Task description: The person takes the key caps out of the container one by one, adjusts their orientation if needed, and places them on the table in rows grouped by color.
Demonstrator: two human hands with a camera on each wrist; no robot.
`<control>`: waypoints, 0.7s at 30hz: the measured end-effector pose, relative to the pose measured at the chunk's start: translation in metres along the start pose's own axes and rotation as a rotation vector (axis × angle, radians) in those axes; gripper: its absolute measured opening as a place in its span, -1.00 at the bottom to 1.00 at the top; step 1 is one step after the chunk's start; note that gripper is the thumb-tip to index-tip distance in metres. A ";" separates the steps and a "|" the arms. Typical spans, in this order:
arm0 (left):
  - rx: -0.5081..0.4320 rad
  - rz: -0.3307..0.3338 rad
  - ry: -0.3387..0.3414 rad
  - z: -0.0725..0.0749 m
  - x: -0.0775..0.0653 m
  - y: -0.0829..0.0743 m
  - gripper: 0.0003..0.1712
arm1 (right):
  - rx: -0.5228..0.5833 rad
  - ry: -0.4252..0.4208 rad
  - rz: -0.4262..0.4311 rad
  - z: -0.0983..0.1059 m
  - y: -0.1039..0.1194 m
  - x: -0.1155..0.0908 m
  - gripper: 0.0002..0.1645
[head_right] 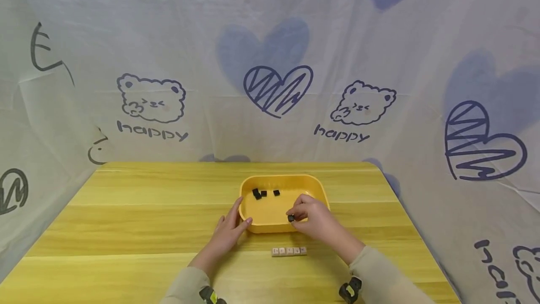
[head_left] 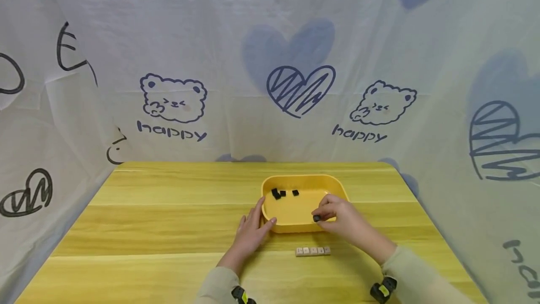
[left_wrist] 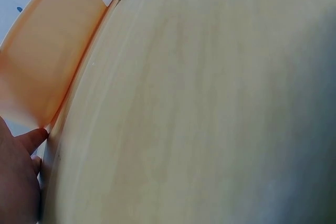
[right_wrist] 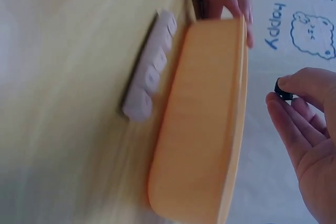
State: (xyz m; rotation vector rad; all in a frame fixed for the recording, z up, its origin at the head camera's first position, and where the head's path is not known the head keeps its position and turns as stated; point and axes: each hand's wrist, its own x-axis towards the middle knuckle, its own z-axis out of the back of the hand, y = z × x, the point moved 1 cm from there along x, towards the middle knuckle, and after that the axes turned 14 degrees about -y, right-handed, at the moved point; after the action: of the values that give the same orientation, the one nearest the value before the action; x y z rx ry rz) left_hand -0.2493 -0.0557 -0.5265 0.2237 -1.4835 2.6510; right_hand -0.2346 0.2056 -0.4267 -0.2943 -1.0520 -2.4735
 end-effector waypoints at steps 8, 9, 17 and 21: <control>-0.008 0.007 0.003 0.001 -0.001 -0.002 -0.16 | 0.121 0.101 0.004 -0.015 0.005 -0.018 -0.74; -0.010 0.005 0.003 0.001 -0.001 -0.002 -0.16 | 0.125 0.113 0.005 -0.017 0.005 -0.020 -0.74; -0.008 0.005 0.008 0.001 -0.001 -0.003 -0.15 | 0.006 0.157 0.083 -0.034 0.003 -0.032 -0.77; -0.007 0.004 0.008 0.001 -0.001 -0.003 -0.14 | -0.149 0.139 0.142 -0.042 0.005 -0.036 -0.80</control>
State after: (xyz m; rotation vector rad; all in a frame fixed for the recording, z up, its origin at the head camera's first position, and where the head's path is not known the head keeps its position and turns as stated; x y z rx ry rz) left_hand -0.2481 -0.0552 -0.5238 0.2096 -1.4923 2.6467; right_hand -0.2014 0.1834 -0.4654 -0.2304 -0.7657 -2.4094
